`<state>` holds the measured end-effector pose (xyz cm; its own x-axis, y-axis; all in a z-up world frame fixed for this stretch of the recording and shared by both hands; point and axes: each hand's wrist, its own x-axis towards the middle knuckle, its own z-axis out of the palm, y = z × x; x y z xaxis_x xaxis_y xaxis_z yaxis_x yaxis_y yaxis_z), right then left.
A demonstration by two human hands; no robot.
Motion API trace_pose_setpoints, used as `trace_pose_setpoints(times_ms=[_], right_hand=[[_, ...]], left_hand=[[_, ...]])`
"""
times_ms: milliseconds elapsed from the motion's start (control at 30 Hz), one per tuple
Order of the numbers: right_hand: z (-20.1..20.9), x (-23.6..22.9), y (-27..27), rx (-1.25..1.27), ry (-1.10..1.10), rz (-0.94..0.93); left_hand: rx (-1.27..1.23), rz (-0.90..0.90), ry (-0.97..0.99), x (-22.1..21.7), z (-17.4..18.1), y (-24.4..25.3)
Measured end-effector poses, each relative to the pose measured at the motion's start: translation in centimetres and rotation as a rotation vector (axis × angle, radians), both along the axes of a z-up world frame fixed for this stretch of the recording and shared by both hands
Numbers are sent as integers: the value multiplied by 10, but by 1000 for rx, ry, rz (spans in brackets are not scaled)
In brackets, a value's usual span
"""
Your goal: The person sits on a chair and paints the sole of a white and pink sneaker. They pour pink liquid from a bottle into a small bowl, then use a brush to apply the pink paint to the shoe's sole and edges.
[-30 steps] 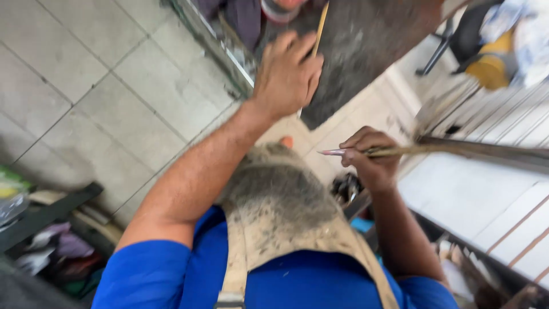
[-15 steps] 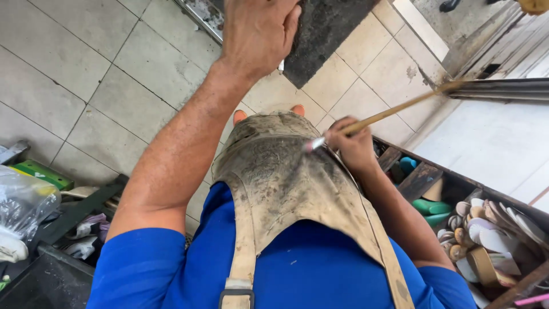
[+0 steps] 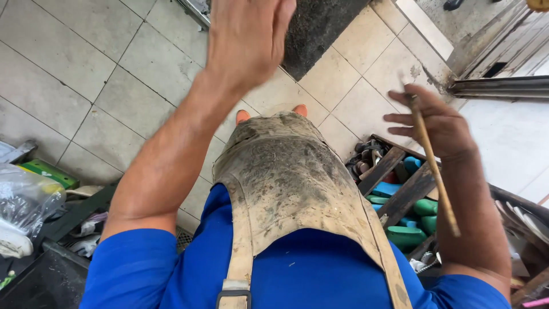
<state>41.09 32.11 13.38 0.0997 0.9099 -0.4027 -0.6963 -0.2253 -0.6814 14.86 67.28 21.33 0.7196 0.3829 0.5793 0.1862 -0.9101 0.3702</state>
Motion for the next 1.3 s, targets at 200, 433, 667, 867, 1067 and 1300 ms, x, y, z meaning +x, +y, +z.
trace_pose_setpoints(times_ms=[200, 433, 667, 867, 1067, 1300], right_hand=[[20, -26, 6, 58, -135, -367], [73, -91, 41, -16, -795, 493], [-4, -104, 6, -65, -1375, 612], [15, -133, 10, 12, -1336, 305], [15, -98, 19, -218, -1510, 570], [23, -113, 44, -480, -1556, 900]], left_hand=[[-575, -578, 628, -32, 30, -105], [-894, -601, 1317, -46, 14, -100], [-939, -589, 1442, -53, 36, -80], [-955, -571, 1461, -60, 31, -82], [-930, -594, 1408, -61, 11, -76], [-989, -609, 1369, -64, 8, -74]])
